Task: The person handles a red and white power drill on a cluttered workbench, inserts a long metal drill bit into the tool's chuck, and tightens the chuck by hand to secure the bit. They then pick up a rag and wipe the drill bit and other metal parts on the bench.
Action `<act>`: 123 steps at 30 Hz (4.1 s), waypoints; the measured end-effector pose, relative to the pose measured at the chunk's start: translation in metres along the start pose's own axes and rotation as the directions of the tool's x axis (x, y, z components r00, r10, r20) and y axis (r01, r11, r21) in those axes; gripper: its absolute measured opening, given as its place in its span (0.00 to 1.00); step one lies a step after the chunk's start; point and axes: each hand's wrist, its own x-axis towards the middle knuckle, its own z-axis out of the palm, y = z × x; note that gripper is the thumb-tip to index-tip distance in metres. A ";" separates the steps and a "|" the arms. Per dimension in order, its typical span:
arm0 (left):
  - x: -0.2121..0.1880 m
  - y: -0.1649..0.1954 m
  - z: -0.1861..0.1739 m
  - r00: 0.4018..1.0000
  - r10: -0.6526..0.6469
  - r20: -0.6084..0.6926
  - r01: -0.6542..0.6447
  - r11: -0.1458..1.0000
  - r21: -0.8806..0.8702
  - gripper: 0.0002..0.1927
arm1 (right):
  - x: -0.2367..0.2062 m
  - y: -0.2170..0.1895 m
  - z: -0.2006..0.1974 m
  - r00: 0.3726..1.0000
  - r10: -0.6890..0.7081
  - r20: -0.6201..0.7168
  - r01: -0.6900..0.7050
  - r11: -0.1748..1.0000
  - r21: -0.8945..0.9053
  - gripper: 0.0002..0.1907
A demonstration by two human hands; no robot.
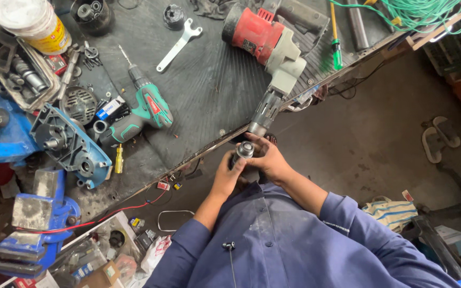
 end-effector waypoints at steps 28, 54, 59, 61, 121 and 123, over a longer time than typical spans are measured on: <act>0.109 0.293 -0.013 0.690 0.705 0.165 -0.199 -0.035 0.979 0.17 | -0.054 -0.064 -0.088 0.945 -0.087 -0.317 0.026 0.981 -0.190 0.21; 0.134 0.210 0.008 0.679 0.732 -0.050 -0.432 0.454 0.779 0.23 | 0.034 -0.221 -0.142 0.451 -0.886 0.105 -0.056 -0.146 -0.988 0.23; 0.129 0.207 0.022 0.541 0.836 0.097 -0.522 0.243 0.818 0.26 | 0.028 -0.281 -0.135 0.653 -0.756 -0.032 -0.101 -0.045 -0.994 0.21; 0.132 0.208 0.028 0.523 0.848 0.091 -0.524 0.235 0.818 0.25 | -0.002 -0.316 -0.130 0.500 -0.852 0.154 0.051 -0.149 -0.988 0.12; 0.152 0.262 -0.081 0.800 0.527 -0.287 0.277 0.099 0.956 0.21 | 0.079 -0.212 0.027 0.659 -0.359 0.661 0.679 -0.093 -0.728 0.22; 0.155 0.261 -0.085 0.818 0.507 -0.272 0.236 0.135 0.962 0.21 | 0.068 -0.212 -0.006 0.658 -0.562 0.501 0.578 -0.049 -0.814 0.18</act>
